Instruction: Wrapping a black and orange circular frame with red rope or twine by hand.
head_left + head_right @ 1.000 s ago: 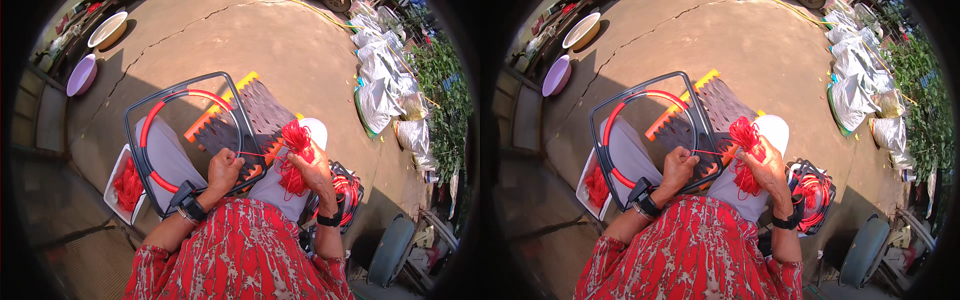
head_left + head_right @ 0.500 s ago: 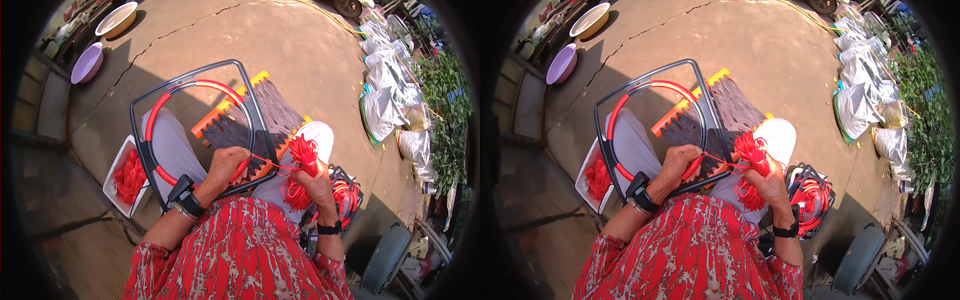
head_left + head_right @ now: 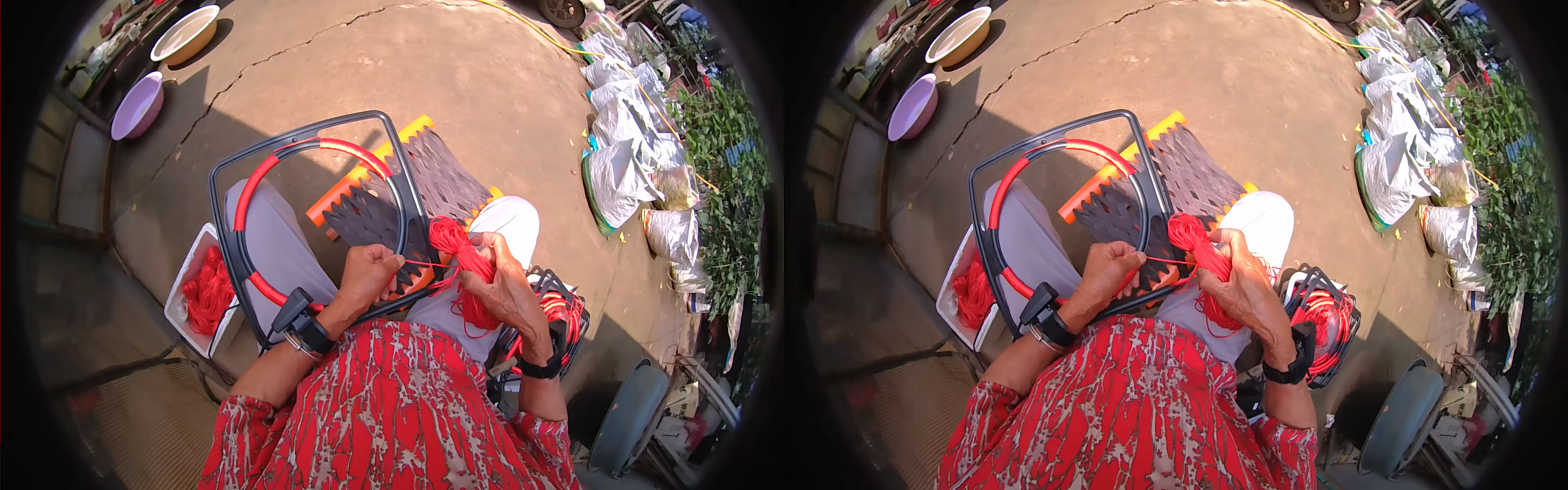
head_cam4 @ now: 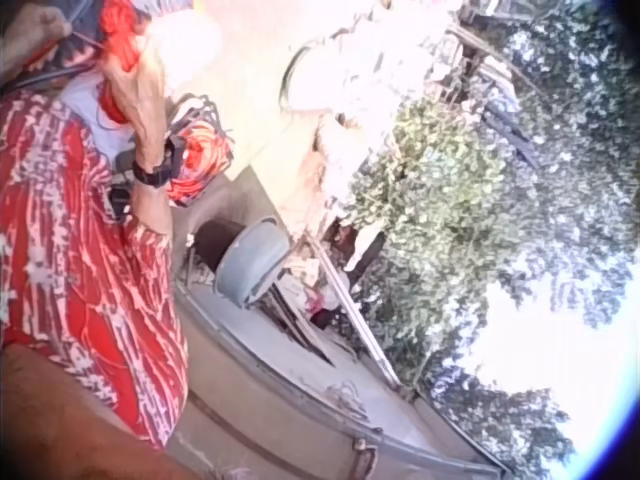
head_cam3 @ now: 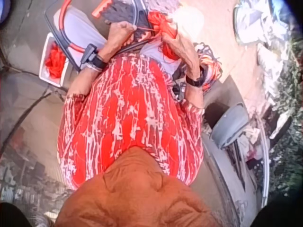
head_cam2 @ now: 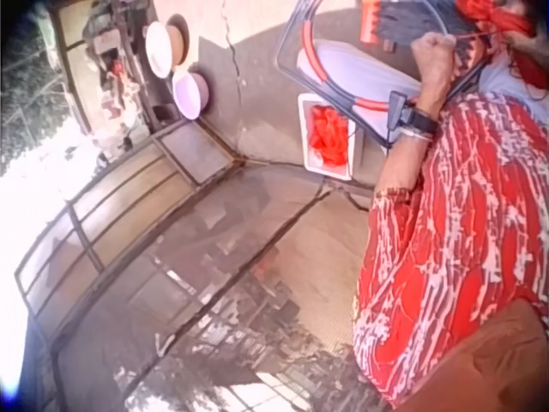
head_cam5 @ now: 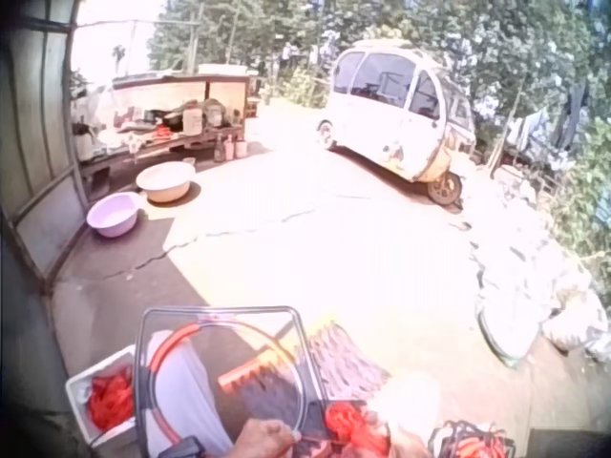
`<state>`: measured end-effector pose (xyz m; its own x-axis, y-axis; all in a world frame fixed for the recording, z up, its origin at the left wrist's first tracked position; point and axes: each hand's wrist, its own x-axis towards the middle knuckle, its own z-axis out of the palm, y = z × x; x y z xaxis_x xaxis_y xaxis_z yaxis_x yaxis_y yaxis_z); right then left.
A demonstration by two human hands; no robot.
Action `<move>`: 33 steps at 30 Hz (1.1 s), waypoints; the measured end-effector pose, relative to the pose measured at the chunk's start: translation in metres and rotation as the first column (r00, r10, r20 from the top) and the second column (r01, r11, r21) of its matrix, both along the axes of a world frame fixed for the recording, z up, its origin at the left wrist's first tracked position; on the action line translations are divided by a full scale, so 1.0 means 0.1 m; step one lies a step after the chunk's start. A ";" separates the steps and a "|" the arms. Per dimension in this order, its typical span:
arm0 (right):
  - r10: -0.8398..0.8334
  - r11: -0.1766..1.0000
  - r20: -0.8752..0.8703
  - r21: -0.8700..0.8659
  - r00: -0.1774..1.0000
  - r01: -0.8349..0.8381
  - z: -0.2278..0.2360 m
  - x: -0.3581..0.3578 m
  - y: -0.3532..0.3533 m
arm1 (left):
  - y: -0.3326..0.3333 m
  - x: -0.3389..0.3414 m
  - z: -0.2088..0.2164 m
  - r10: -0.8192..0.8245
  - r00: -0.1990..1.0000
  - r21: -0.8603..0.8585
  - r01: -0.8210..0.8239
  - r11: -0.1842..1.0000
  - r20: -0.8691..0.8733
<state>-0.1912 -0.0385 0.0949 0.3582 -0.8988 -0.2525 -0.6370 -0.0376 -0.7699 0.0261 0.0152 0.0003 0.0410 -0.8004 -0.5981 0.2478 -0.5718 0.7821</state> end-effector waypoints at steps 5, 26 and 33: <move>0.139 0.964 -0.063 -0.222 0.988 -0.150 -0.01 0.13 0.12 | 0.04 -0.07 -0.05 0.035 0.972 -0.221 0.017 0.975 0.231; 0.128 0.879 -0.321 -0.402 0.938 -0.257 -0.79 0.55 0.10 | 0.13 -0.25 -0.16 0.059 0.763 -0.347 0.222 0.911 0.644; 0.146 0.859 -0.127 -0.476 0.981 -0.189 -0.58 0.68 -0.13 | 0.17 -0.21 -0.21 -0.036 0.739 -0.208 0.236 0.949 0.672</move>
<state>-0.1236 -0.0516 0.0372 0.5116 -0.8437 0.1627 -0.6484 -0.5033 -0.5712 0.0052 0.0325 -0.0206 0.2184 -0.9482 -0.2306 -0.4450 -0.3071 0.8412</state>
